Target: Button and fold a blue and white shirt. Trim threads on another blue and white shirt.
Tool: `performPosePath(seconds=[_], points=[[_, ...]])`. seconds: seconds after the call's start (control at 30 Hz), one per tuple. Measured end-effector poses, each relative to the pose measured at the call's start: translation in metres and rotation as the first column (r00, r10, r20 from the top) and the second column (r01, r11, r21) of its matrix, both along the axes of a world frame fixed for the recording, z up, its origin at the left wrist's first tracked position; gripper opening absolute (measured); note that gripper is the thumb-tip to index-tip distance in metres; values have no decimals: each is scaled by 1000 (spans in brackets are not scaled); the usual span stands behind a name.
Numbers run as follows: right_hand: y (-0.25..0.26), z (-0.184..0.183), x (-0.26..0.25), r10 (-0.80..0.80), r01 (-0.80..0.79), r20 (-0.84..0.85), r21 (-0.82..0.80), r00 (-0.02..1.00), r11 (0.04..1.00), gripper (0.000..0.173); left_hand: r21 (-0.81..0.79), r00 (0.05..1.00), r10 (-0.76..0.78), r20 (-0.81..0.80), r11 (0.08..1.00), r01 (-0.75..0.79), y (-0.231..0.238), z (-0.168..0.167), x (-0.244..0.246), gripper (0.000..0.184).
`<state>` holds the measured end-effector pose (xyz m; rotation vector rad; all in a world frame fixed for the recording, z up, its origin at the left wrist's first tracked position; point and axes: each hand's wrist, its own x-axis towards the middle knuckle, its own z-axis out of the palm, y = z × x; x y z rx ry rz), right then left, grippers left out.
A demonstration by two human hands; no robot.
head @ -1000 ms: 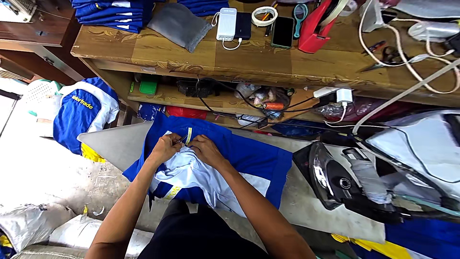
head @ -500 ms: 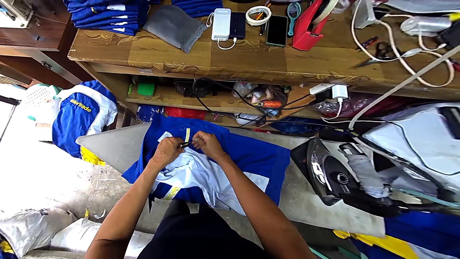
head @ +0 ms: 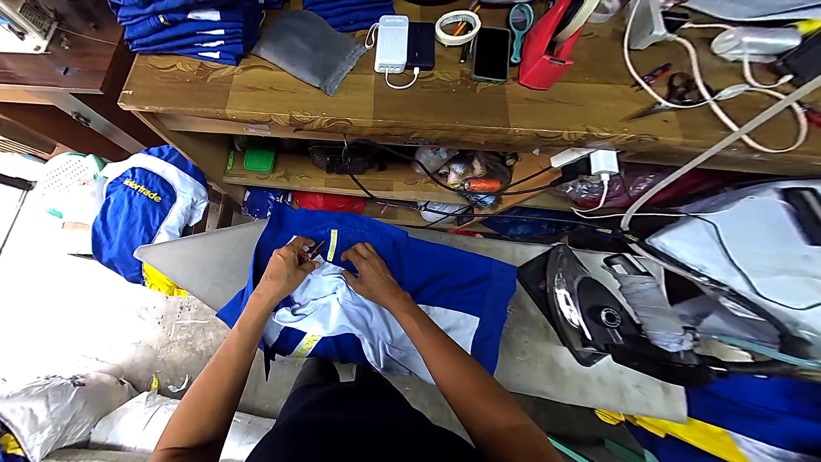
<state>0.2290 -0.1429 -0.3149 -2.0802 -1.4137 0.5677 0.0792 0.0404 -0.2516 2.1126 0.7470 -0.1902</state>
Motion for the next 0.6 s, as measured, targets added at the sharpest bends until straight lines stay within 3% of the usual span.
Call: performPosePath(seconds=[0.13,0.3,0.43,0.6], points=[[1,-8,-2,-73,72,6,89,997,993,24,85,994,-91,61,993,85,-12,-8,-2,39],[3,-1,4,-152,155,-124,17,981,988,28,259,973,-219,-75,938,231,-26,1,3,38],[5,3,9,-181,182,-223,-18,958,983,29,337,975,-217,-53,915,222,-30,-6,1,37],[5,3,7,-185,189,-218,-6,958,982,28,360,979,-205,-18,912,198,-36,-7,8,36]])
